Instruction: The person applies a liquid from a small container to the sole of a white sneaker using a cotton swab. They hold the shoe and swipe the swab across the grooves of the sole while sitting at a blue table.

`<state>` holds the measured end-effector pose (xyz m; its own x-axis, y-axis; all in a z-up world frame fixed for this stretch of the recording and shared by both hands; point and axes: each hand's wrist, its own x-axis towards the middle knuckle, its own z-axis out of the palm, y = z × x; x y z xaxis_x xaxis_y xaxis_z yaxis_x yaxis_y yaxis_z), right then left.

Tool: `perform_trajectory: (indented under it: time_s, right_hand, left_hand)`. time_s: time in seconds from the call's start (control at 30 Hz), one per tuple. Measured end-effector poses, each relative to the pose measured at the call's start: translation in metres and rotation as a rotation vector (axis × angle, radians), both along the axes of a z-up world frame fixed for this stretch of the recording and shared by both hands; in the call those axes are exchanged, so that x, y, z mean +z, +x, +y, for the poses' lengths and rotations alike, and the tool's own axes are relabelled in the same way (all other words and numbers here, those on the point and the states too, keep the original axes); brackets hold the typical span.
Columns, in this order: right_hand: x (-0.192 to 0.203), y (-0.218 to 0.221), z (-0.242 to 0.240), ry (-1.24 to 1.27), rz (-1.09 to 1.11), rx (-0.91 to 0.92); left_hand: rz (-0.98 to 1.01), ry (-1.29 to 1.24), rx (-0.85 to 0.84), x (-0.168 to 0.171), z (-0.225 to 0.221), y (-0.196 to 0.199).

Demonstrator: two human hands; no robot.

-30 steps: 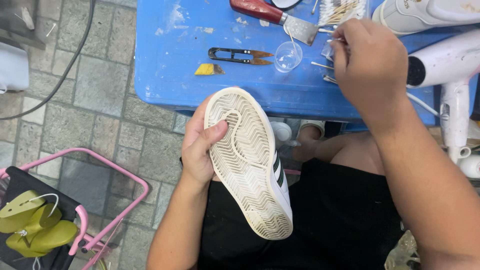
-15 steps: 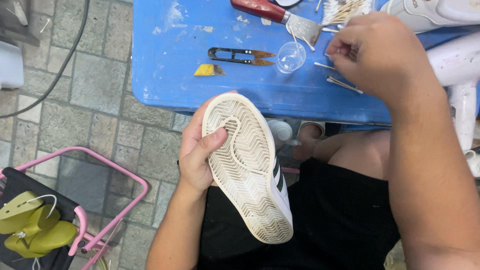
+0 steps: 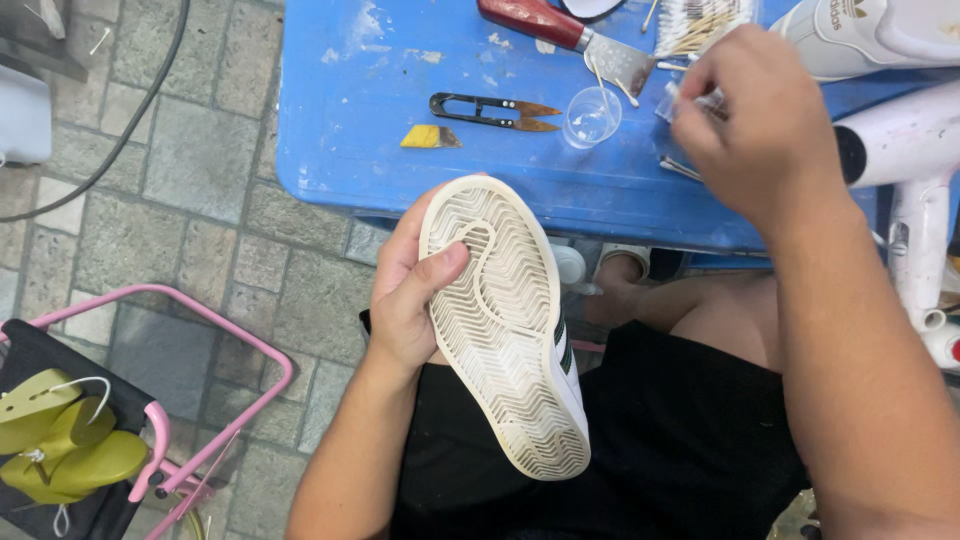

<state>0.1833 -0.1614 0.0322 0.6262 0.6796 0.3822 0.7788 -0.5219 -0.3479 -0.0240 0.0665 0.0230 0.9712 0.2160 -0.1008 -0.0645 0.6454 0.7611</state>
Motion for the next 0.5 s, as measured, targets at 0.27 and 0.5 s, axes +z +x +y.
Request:
perform_trajectory:
  time_s: [0.27, 0.5]
  right_hand:
    - [0.018, -0.029, 0.029, 0.717, 0.529, 0.05]
    - [0.013, -0.022, 0.036, 0.306, -0.091, 0.205]
  left_hand:
    - [0.019, 0.039, 0.014, 0.012, -0.006, 0.011]
    - [0.035, 0.085, 0.029, 0.013, -0.005, 0.009]
